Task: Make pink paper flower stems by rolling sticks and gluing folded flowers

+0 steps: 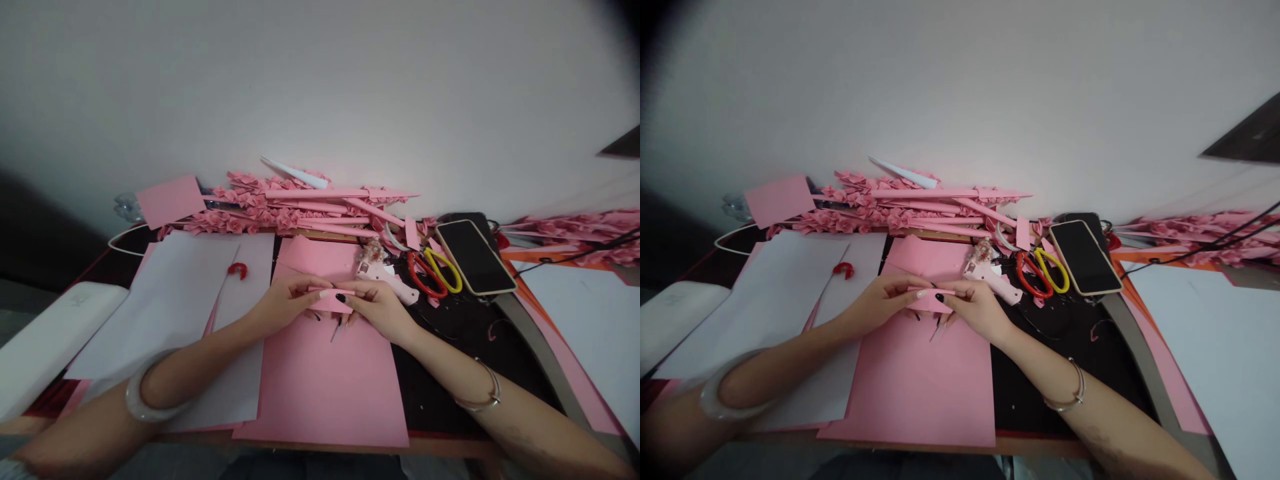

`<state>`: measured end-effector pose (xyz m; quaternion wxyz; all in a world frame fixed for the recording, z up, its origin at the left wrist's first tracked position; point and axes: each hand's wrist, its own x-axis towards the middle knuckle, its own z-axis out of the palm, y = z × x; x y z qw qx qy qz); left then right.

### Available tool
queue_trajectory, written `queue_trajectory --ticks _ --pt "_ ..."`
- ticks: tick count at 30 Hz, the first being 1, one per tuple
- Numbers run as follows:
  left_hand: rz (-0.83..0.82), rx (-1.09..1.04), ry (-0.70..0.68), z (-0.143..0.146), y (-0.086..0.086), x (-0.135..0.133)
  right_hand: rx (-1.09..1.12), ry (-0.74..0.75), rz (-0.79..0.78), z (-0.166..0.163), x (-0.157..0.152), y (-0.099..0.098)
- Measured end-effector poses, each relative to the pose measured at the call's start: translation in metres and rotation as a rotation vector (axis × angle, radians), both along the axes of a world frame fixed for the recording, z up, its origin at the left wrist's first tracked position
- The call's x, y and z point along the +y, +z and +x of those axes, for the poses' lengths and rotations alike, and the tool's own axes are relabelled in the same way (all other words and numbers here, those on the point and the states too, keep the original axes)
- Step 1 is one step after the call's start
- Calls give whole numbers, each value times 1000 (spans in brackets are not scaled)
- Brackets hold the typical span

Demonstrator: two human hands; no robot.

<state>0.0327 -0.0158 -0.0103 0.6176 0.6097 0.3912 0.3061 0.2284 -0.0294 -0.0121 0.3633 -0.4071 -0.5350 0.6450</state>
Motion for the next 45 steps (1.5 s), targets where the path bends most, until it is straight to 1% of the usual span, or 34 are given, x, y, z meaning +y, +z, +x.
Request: queue_trajectory --ticks 4,9,17,24,33,38,45 --pt "10 22 0 -1 -2 0 -7 -6 -2 -1 -1 2" --pt "16 55 15 -1 -3 0 -18 0 31 -2 -2 3" --pt "38 77 24 0 -1 0 -45 -38 42 -1 -2 -2" --pt "22 24 15 0 1 0 -43 -50 -13 -2 -4 -4" --pt "33 44 23 0 -1 1 -44 -53 52 -1 -4 -5" --pt "-5 78 46 0 -2 1 -50 -69 38 -3 -5 -4" --pt "-55 71 -1 -1 1 3 -82 -103 51 -5 -6 -2"
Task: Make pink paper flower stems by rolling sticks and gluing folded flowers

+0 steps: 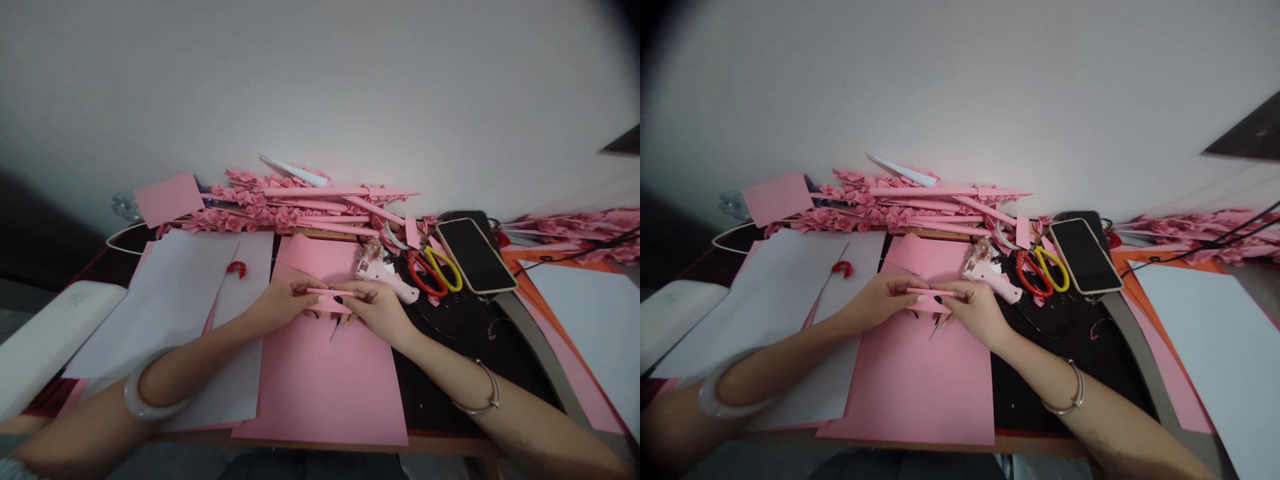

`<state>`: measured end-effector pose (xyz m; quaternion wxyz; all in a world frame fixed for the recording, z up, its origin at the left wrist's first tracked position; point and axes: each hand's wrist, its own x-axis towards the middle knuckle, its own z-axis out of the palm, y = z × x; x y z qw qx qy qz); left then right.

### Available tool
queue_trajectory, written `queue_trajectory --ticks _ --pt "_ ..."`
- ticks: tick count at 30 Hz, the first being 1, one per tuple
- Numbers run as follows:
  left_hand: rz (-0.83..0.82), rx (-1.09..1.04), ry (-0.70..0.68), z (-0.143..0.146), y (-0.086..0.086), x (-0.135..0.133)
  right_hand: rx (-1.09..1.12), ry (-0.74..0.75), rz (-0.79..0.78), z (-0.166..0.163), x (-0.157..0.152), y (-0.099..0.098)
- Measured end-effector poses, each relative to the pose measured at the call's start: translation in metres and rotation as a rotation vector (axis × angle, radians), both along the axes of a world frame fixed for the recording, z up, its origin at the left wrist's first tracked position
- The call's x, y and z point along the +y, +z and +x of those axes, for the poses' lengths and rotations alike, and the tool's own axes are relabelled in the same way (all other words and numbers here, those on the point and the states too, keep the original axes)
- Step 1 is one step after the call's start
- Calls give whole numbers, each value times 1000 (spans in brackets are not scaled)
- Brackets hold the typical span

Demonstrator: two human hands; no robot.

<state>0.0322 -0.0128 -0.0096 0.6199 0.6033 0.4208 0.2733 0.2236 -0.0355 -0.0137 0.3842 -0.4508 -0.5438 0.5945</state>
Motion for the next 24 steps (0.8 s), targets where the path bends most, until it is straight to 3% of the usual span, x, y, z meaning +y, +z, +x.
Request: queue_trajectory --ticks 9,17,24 --pt "24 98 -74 0 2 -3 -186 30 91 1 -3 -1" --pt "138 171 -213 -1 3 -9 -350 206 303 0 -5 5" --pt "-66 19 -206 -1 7 -6 -314 71 340 2 -5 1"
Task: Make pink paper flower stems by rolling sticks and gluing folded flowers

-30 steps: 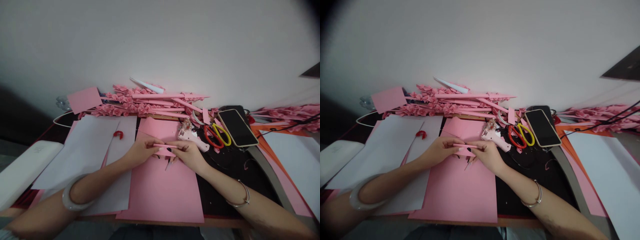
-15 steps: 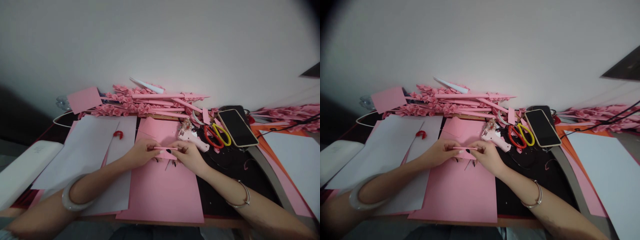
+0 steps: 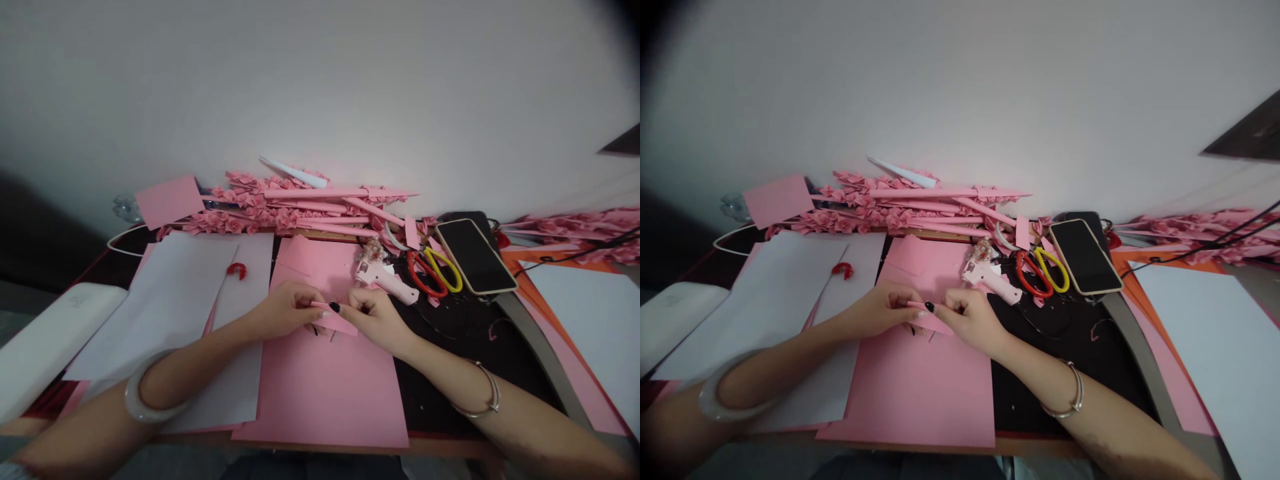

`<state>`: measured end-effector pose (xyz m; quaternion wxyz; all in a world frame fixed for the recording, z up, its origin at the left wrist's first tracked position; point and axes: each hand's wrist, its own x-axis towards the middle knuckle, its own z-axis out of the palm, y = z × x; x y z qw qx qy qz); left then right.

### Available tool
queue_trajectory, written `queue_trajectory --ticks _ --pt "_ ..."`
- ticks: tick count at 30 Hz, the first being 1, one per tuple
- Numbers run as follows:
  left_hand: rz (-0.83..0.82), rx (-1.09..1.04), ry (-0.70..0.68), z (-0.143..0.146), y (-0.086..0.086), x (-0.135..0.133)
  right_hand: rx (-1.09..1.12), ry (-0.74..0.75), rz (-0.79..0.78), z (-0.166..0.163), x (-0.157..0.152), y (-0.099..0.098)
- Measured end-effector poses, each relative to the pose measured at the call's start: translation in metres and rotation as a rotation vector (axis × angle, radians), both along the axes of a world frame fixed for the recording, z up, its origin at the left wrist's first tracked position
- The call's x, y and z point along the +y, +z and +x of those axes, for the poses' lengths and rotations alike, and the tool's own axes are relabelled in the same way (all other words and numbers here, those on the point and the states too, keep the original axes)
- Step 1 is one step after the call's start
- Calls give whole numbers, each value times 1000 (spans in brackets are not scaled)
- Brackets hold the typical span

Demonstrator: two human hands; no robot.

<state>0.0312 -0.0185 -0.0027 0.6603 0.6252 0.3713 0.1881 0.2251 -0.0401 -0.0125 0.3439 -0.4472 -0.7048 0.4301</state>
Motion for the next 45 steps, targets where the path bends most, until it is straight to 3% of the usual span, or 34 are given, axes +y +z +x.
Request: queue_trajectory --ticks 4,9,12,16,18,20,23,25,31,36,38,40,42,45 --pt "-29 -24 35 -1 0 2 10 -52 45 0 -2 -1" --pt "-30 -47 84 -2 0 3 -82 -142 232 8 -2 4" --pt "-4 -50 166 -2 2 5 -201 -348 413 27 9 19" --pt "59 -39 194 -1 4 6 -589 -719 586 74 37 43" --pt "78 -28 202 0 4 6 -848 -885 567 102 48 48" --pt "88 -17 215 0 3 7 -1057 -989 420 125 53 47" --pt "94 -6 221 -1 3 7 -1151 -1020 114 147 54 41" --pt "91 -9 218 -1 2 6 -1154 -1031 38 152 53 37" --pt "67 -45 218 -3 0 5 -1108 -1122 288 153 58 23" --pt "80 -20 220 -2 1 6 -1102 -1071 380 157 58 22" --pt "96 -5 213 -1 1 6 -1024 -1001 533 151 58 27" --pt "122 5 202 -1 1 6 -879 -882 755 133 54 33" --pt "161 18 186 -1 0 5 -735 -680 866 105 43 36" --pt "227 56 161 0 -1 2 -575 -311 790 58 18 30"
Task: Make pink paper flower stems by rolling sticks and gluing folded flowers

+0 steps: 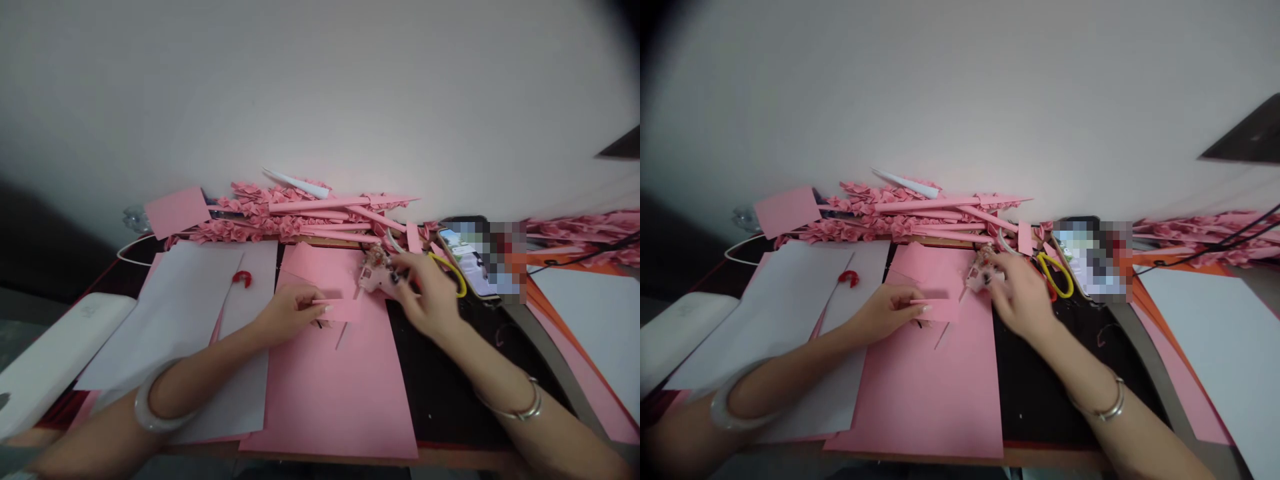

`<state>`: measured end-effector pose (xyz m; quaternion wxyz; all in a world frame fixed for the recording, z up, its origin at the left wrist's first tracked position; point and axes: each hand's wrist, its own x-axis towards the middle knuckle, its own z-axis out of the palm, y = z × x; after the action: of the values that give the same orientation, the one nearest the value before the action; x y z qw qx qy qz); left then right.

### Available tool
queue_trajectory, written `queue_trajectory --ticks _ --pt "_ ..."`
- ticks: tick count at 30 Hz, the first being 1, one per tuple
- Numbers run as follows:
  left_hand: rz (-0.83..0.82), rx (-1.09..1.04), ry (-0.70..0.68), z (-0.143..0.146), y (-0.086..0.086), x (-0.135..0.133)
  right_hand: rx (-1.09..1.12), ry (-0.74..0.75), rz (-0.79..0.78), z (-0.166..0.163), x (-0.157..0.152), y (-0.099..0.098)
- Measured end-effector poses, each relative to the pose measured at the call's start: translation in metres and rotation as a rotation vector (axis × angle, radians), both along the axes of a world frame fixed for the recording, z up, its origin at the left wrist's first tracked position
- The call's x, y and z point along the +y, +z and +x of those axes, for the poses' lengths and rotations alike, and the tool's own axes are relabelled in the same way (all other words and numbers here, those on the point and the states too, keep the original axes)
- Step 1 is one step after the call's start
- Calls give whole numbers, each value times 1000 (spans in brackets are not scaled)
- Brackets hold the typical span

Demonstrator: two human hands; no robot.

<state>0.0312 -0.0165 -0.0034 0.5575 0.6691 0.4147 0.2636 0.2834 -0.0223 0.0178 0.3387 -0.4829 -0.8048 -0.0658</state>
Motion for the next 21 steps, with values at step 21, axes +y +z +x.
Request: queue_trajectory --ticks 21 --pt "166 107 -97 4 1 -4 363 329 -637 -54 -33 -28"
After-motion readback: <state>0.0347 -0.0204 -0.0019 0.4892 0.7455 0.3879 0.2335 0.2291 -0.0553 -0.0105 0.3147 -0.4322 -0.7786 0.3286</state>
